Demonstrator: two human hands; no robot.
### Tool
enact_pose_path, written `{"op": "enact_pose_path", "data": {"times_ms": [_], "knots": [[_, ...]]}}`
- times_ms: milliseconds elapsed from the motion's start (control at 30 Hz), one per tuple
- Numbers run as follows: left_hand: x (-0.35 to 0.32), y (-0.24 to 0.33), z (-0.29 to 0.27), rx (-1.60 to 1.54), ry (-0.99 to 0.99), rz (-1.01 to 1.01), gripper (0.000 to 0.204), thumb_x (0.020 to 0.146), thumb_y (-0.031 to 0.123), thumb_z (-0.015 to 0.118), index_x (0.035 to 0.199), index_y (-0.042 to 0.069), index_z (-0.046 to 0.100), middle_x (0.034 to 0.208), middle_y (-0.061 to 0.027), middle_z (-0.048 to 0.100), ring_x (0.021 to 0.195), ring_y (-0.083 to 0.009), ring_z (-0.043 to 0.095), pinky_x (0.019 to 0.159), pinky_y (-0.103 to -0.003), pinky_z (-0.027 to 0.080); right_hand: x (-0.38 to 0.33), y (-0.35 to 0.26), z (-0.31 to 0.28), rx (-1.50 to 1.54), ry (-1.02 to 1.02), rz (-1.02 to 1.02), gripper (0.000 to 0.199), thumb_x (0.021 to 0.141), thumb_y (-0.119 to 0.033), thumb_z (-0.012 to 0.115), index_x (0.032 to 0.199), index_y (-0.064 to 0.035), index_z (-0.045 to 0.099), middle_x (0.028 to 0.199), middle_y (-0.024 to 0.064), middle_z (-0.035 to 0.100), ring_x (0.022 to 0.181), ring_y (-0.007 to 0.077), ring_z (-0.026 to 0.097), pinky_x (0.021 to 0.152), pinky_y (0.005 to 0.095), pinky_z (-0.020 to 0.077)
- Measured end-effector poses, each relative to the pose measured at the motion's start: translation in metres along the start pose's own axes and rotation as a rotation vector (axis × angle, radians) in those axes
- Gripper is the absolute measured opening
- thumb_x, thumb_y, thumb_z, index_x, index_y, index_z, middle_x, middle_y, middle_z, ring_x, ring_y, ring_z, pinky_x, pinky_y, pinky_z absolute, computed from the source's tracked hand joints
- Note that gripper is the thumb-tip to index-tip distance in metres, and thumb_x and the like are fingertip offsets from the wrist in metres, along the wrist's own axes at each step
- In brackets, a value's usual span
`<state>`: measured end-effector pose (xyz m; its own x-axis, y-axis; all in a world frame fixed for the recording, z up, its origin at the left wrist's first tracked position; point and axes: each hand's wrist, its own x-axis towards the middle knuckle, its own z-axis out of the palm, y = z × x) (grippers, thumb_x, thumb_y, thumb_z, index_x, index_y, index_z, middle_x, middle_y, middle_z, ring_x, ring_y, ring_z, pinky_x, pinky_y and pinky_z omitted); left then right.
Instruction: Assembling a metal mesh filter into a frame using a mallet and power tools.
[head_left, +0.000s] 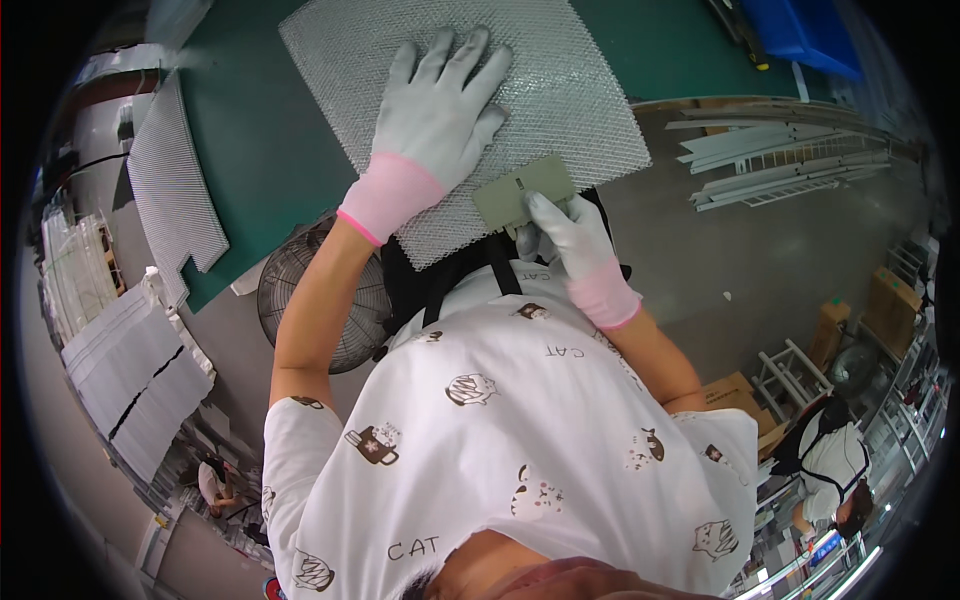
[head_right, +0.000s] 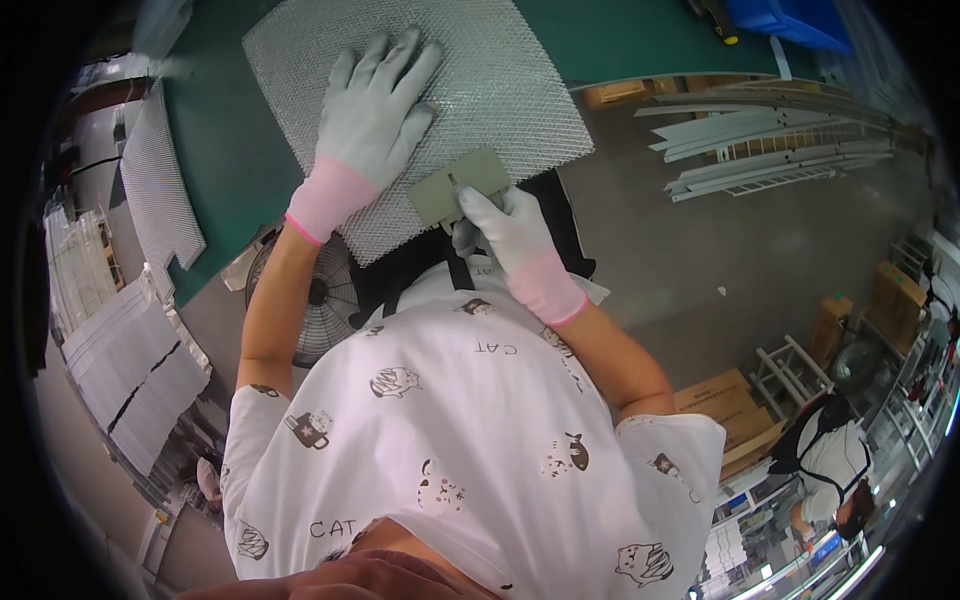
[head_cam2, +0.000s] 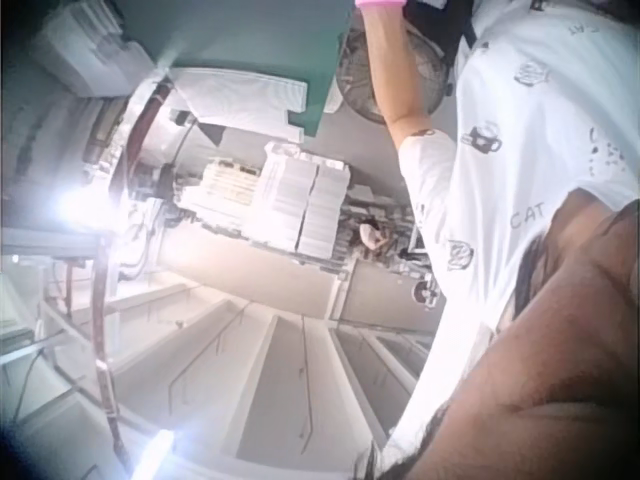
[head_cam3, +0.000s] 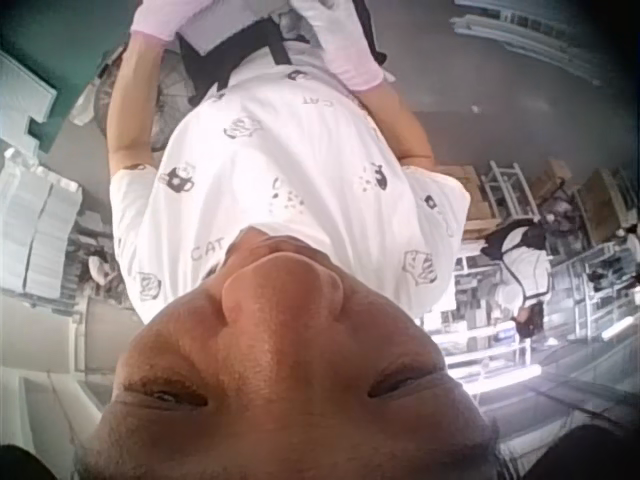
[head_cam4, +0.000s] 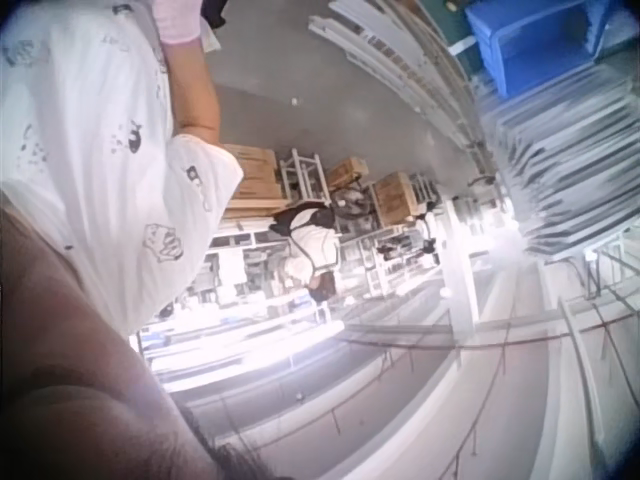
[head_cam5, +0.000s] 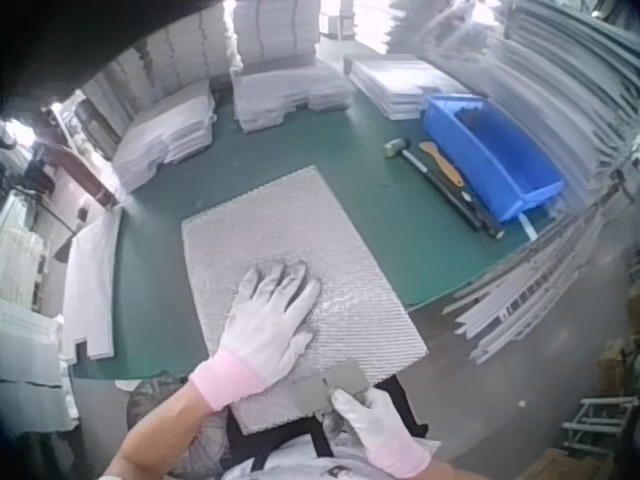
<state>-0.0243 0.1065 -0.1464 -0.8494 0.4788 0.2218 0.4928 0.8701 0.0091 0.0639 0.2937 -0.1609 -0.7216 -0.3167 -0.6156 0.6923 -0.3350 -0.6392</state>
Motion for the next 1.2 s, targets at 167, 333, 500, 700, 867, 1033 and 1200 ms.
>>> {"op": "enact_pose_path", "data": {"times_ms": [167, 333, 500, 700, 867, 1033, 1200], "knots": [[-0.001, -0.001, -0.002, -0.016, 0.024, -0.003, 0.049, 0.091, 0.033, 0.055, 0.134, 0.012, 0.048, 0.139, -0.0133, 0.048, 0.13, -0.0335, 0.043, 0.108, -0.054, 0.03, -0.001, -0.001, 0.005, -0.137, 0.056, -0.08, 0.029, 0.093, -0.028, 0.062, 0.097, 0.0011, 0.061, 0.071, 0.0021, 0.059, 0.058, 0.0079, 0.055, 0.054, 0.0234, 0.0449], [0.0, 0.002, -0.002, -0.028, 0.008, 0.004, 0.05, 0.092, 0.033, 0.054, 0.136, 0.01, 0.046, 0.14, -0.0141, 0.047, 0.131, -0.0341, 0.042, 0.108, -0.054, 0.028, 0.002, 0.01, 0.009, 0.114, 0.044, -0.127, 0.027, 0.093, -0.028, 0.062, 0.095, -0.0002, 0.06, 0.069, 0.0006, 0.056, 0.055, 0.0069, 0.05, 0.051, 0.023, 0.0428], [-0.003, -0.003, -0.002, -0.071, -0.038, 0.018, 0.063, 0.086, 0.038, 0.059, 0.14, 0.009, 0.042, 0.143, -0.0166, 0.043, 0.134, -0.0384, 0.037, 0.111, -0.056, 0.023, 0.0, 0.011, 0.013, 0.128, 0.082, -0.088, 0.027, 0.094, -0.028, 0.063, 0.101, -0.0021, 0.059, 0.078, -0.0011, 0.055, 0.06, 0.0046, 0.046, 0.055, 0.021, 0.0396], [-0.001, -0.014, -0.013, -0.195, -0.138, 0.054, 0.097, 0.064, 0.048, 0.076, 0.144, 0.009, 0.036, 0.148, -0.0186, 0.035, 0.139, -0.042, 0.028, 0.114, -0.058, 0.017, 0.005, 0.006, 0.006, 0.183, -0.005, -0.028, 0.022, 0.092, -0.024, 0.063, 0.097, -0.002, 0.06, 0.071, 0.0005, 0.057, 0.056, 0.0059, 0.05, 0.05, 0.0207, 0.0412], [-0.001, -0.012, -0.014, -0.217, -0.156, 0.03, 0.103, 0.061, 0.049, 0.079, 0.145, 0.011, 0.034, 0.15, -0.0181, 0.033, 0.14, -0.0411, 0.027, 0.114, -0.058, 0.016, 0.006, 0.012, 0.01, 0.245, 0.071, -0.017, 0.02, 0.092, -0.022, 0.064, 0.096, -0.0025, 0.061, 0.07, 0.0002, 0.056, 0.054, 0.0054, 0.05, 0.049, 0.0206, 0.0406], [-0.002, -0.009, -0.012, -0.185, -0.171, 0.022, 0.108, 0.059, 0.052, 0.08, 0.146, 0.012, 0.031, 0.15, -0.0172, 0.033, 0.141, -0.0395, 0.025, 0.114, -0.058, 0.015, 0.007, 0.013, 0.019, 0.137, 0.204, -0.101, 0.025, 0.093, -0.022, 0.064, 0.106, -0.0012, 0.062, 0.075, -0.0024, 0.056, 0.055, 0.0027, 0.045, 0.05, 0.0185, 0.0379], [-0.003, -0.012, -0.011, -0.171, -0.15, 0.028, 0.108, 0.058, 0.052, 0.081, 0.146, 0.012, 0.032, 0.149, -0.0172, 0.034, 0.14, -0.039, 0.026, 0.114, -0.058, 0.015, 0.016, 0.02, 0.006, 0.13, 0.074, -0.08, 0.026, 0.091, -0.022, 0.064, 0.106, -0.0008, 0.061, 0.073, -0.0015, 0.055, 0.052, 0.0029, 0.045, 0.045, 0.0182, 0.0345]]}}
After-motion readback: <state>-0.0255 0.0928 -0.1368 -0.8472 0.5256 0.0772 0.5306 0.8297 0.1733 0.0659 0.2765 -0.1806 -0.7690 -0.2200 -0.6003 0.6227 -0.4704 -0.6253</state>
